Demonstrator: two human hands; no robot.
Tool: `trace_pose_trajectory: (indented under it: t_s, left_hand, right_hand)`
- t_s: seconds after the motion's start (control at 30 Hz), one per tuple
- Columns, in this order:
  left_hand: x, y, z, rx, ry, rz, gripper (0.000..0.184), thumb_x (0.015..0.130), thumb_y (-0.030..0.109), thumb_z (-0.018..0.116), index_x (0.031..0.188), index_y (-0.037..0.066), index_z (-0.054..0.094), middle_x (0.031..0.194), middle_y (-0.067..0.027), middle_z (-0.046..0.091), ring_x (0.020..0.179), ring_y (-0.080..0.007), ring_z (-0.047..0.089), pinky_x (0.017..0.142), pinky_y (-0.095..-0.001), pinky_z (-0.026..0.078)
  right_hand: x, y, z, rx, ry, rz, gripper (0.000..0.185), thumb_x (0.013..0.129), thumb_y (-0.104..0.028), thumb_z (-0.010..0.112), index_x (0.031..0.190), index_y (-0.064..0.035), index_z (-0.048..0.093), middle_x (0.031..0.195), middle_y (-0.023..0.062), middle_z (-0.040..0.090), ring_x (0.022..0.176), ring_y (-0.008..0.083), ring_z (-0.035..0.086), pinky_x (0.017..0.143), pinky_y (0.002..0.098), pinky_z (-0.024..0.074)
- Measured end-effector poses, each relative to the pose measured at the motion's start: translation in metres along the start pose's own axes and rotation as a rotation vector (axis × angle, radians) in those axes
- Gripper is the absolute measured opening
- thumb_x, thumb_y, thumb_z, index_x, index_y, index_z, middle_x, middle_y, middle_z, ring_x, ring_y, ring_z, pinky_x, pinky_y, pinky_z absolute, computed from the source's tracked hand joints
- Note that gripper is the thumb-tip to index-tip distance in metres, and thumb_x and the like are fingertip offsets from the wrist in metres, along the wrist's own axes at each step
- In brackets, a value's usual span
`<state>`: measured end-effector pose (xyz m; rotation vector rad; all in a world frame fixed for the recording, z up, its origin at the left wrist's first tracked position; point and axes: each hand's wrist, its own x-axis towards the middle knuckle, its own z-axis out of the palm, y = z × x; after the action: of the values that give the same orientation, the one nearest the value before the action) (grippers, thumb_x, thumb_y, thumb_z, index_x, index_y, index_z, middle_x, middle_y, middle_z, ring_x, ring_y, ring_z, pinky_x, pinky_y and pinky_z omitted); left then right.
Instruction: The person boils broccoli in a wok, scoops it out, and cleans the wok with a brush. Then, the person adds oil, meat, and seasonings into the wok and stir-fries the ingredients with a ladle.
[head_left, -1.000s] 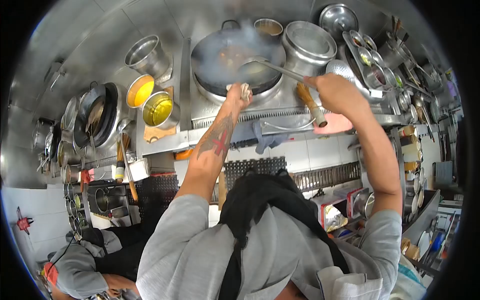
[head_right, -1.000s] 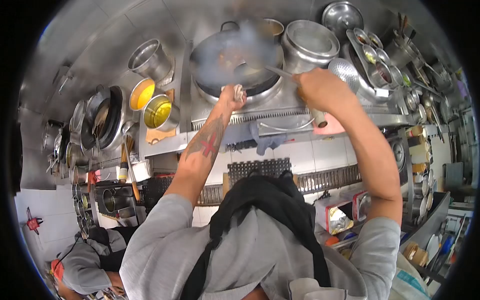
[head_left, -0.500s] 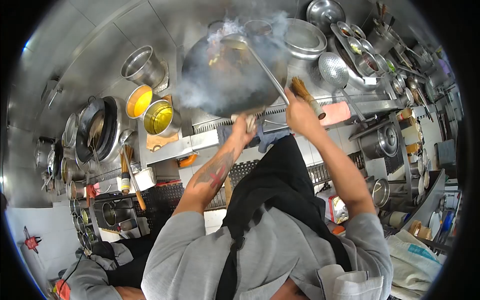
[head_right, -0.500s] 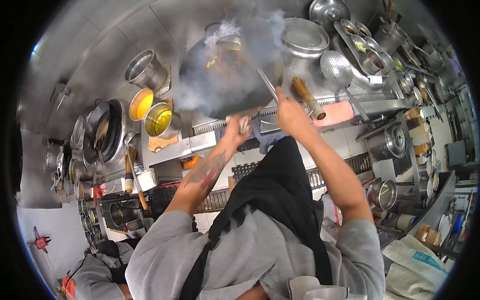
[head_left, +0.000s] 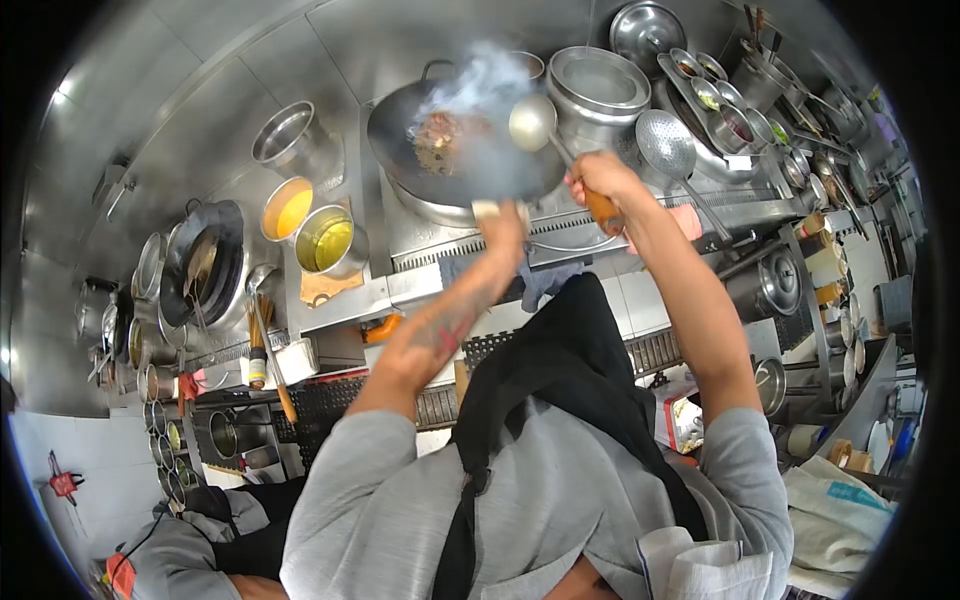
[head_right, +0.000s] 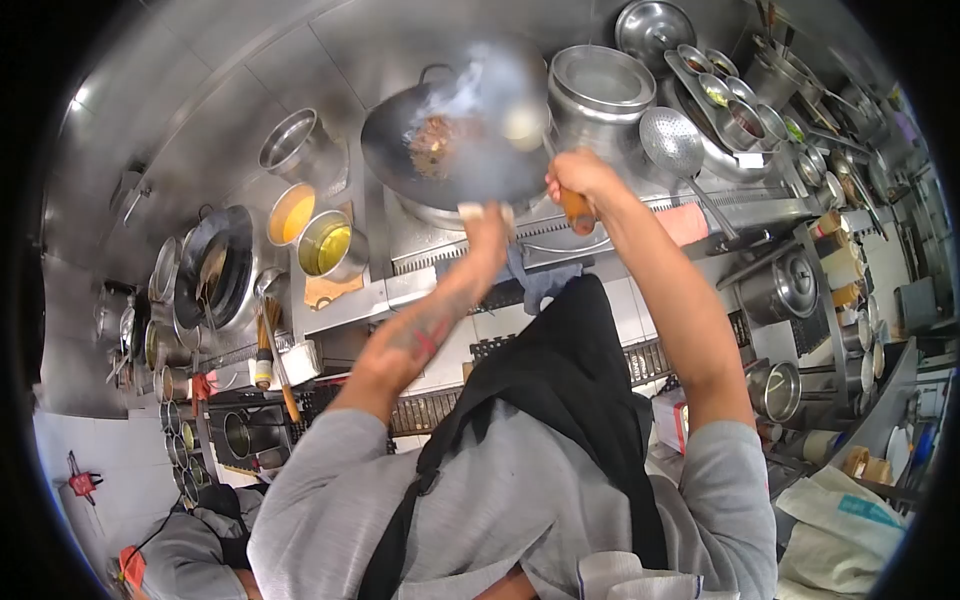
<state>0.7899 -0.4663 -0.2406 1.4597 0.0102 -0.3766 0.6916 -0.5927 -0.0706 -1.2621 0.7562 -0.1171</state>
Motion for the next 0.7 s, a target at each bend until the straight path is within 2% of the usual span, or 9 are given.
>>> trace_pose_trajectory:
  t_s: [0.03,0.1,0.17,0.23,0.33,0.4,0.57,0.6,0.7]
  left_hand:
    - [-0.024,-0.013,-0.003,-0.012,0.123,0.114,0.041,0.085,0.016,0.061,0.119,-0.006,0.054,0.108,-0.0161,0.064,0.097,-0.0256,0.063,0.086,-0.0386,0.050]
    - [-0.043,0.006,-0.020,-0.078,-0.022,0.086,0.036,0.086,0.011,0.059,0.117,-0.006,0.054,0.108,-0.0153,0.064,0.093,-0.0246,0.064,0.081,-0.0365,0.052]
    - [-0.042,0.006,-0.030,-0.160,-0.065,-0.113,0.032,0.092,0.015,0.057,0.120,0.001,0.052,0.101,-0.0111,0.064,0.083,-0.0221,0.064,0.060,-0.0404,0.053]
    - [-0.022,0.016,-0.039,-0.207,-0.108,-0.250,0.023,0.093,0.017,0.054,0.111,0.002,0.053,0.093,-0.0105,0.063,0.074,-0.0212,0.062,0.055,-0.0383,0.050]
    - [-0.001,0.058,-0.048,-0.338,-0.198,-0.468,0.018,0.096,0.021,0.049,0.094,0.004,0.055,0.078,-0.0093,0.060,0.058,-0.0194,0.057,0.046,-0.0342,0.045]
    - [-0.016,0.086,-0.056,-0.496,-0.408,-0.692,0.028,0.099,0.029,0.042,0.089,0.006,0.053,0.070,-0.0081,0.056,0.054,-0.0183,0.053,0.045,-0.0298,0.042]
    - [0.054,0.076,-0.014,-0.616,-0.342,-0.713,0.026,0.098,0.025,0.039,0.087,0.008,0.055,0.068,-0.0074,0.056,0.054,-0.0173,0.054,0.045,-0.0280,0.043]
    - [0.060,0.073,-0.009,-0.619,-0.275,-0.714,0.028,0.098,0.026,0.038,0.085,0.008,0.055,0.065,-0.0066,0.055,0.053,-0.0173,0.054,0.044,-0.0280,0.043]
    - [0.018,0.068,-0.025,-0.557,-0.379,-0.747,0.029,0.099,0.026,0.038,0.084,0.008,0.055,0.063,-0.0060,0.055,0.051,-0.0175,0.053,0.042,-0.0278,0.042]
  right_hand:
    - [-0.003,-0.002,0.006,0.004,-0.002,-0.009,0.007,0.082,0.005,0.050,0.076,0.0076,0.050,0.063,0.0099,0.051,0.046,0.0145,0.049,0.040,0.0273,0.0422]
    - [-0.010,-0.006,0.022,0.133,-0.027,-0.004,0.007,0.083,0.006,0.049,0.076,0.0080,0.050,0.065,0.0117,0.052,0.047,0.0143,0.049,0.040,0.0279,0.0423]
    - [0.008,-0.021,0.024,0.245,-0.135,0.103,0.004,0.084,0.007,0.046,0.081,0.0091,0.048,0.070,0.0111,0.051,0.049,0.0134,0.049,0.041,0.0262,0.0430]
    - [0.014,-0.029,0.028,0.727,-0.474,0.314,0.020,0.086,0.008,0.045,0.102,0.0118,0.034,0.085,0.0149,0.049,0.055,0.0102,0.046,0.043,0.0221,0.0418]
    - [0.024,-0.027,0.025,0.947,-0.501,0.451,0.017,0.087,0.007,0.043,0.096,0.0123,0.030,0.091,0.0177,0.045,0.056,0.0086,0.046,0.043,0.0187,0.0448]
    - [0.022,-0.028,0.013,0.955,-0.518,0.467,0.015,0.087,0.007,0.041,0.096,0.0123,0.031,0.092,0.0181,0.045,0.055,0.0088,0.047,0.043,0.0188,0.0452]
    - [0.030,-0.044,0.008,0.731,-0.486,0.276,0.009,0.087,0.006,0.042,0.089,0.0123,0.036,0.087,0.0171,0.047,0.052,0.0098,0.047,0.043,0.0197,0.0442]
    - [0.023,-0.045,0.008,0.635,-0.478,0.206,0.004,0.087,0.006,0.043,0.087,0.0102,0.042,0.078,0.0121,0.049,0.051,0.0102,0.046,0.043,0.0220,0.0415]
    - [-0.009,-0.025,-0.014,0.371,-0.417,0.093,0.003,0.088,0.004,0.046,0.086,0.0069,0.047,0.071,0.0072,0.050,0.051,0.0097,0.046,0.045,0.0232,0.0400]
